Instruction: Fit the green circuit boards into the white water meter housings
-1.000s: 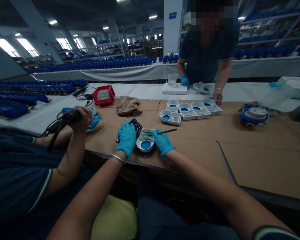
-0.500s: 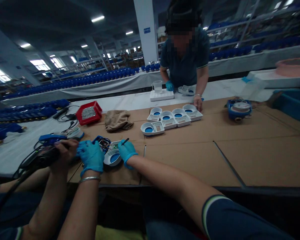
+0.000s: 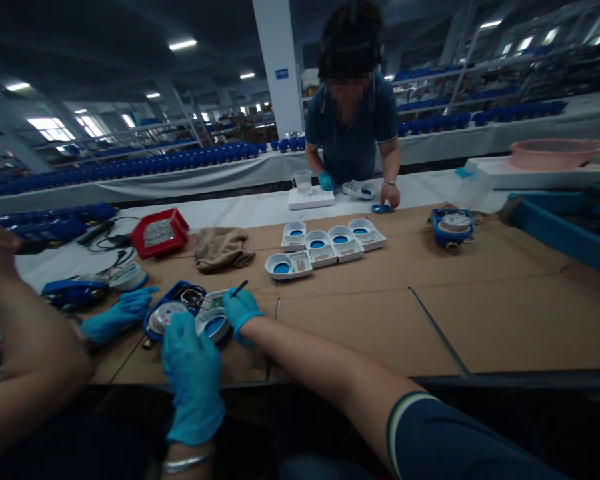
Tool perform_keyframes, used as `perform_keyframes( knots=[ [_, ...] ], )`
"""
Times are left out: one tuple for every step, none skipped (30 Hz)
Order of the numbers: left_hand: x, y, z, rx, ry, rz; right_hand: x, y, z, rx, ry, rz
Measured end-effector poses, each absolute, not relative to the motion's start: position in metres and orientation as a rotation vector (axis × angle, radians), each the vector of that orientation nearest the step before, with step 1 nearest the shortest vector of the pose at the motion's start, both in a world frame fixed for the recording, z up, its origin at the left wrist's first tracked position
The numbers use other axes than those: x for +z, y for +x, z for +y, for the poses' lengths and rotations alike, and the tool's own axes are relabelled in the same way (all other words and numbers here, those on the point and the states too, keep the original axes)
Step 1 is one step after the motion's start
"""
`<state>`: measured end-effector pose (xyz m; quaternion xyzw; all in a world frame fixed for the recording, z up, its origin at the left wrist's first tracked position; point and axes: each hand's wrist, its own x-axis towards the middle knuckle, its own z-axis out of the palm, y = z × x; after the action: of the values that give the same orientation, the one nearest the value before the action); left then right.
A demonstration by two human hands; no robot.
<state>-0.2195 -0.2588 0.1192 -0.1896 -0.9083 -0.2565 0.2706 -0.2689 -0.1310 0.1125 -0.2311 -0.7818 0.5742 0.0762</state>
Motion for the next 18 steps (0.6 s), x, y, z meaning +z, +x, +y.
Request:
perform_keyframes(
  knots=[
    [0.105,-0.198,-0.257,-0.744,-0.500,-2.379,0.112,-0.268,-0.131,1.727,-0.685,-2.338],
    [0.091,-0.178,-0.256,-0.785,-0.540,-2.345,0.112,-0.267,-0.131,1.728,-0.676,-2.338],
    [0.078,-0.159,-0.254,-0.826,-0.563,-2.307,0.111,-0.266,-0.131,1.729,-0.670,-2.335],
    [0.066,-0.143,-0.251,-0.858,-0.556,-2.288,0.111,-0.266,-0.131,1.728,-0.665,-2.331],
    [0.055,-0.129,-0.249,-0.878,-0.567,-2.274,0.110,-0.266,-0.131,1.727,-0.659,-2.328],
    [0.047,-0.119,-0.248,-0.906,-0.573,-2.266,0.110,-0.265,-0.130,1.726,-0.654,-2.327],
    [0.041,-0.112,-0.247,-0.928,-0.578,-2.257,0.109,-0.265,-0.130,1.725,-0.651,-2.325],
    [0.037,-0.107,-0.246,-0.950,-0.585,-2.250,0.108,-0.265,-0.130,1.724,-0.647,-2.324],
    [0.035,-0.104,-0.246,-0.973,-0.589,-2.246,0.107,-0.265,-0.129,1.722,-0.643,-2.322],
    [0.035,-0.103,-0.245,-0.994,-0.595,-2.244,0.106,-0.265,-0.129,1.720,-0.639,-2.318],
    [0.036,-0.102,-0.245,-1.015,-0.602,-2.248,0.105,-0.265,-0.129,1.718,-0.637,-2.314],
    [0.037,-0.102,-0.244,-1.036,-0.612,-2.254,0.103,-0.264,-0.129,1.717,-0.637,-2.309],
    [0.039,-0.103,-0.242,-1.058,-0.624,-2.259,0.102,-0.264,-0.129,1.715,-0.639,-2.305],
    [0.041,-0.103,-0.241,-1.080,-0.638,-2.262,0.100,-0.264,-0.129,1.714,-0.643,-2.301],
    [0.043,-0.104,-0.239,-1.098,-0.652,-2.264,0.099,-0.264,-0.129,1.713,-0.646,-2.300],
    [0.045,-0.104,-0.236,-1.113,-0.668,-2.265,0.099,-0.264,-0.129,1.710,-0.646,-2.300],
    [0.047,-0.105,-0.234,-1.125,-0.683,-2.266,0.099,-0.264,-0.129,1.706,-0.646,-2.304],
    [0.048,-0.105,-0.233,-1.134,-0.698,-2.269,0.099,-0.264,-0.129,1.700,-0.643,-2.311]
  ],
)
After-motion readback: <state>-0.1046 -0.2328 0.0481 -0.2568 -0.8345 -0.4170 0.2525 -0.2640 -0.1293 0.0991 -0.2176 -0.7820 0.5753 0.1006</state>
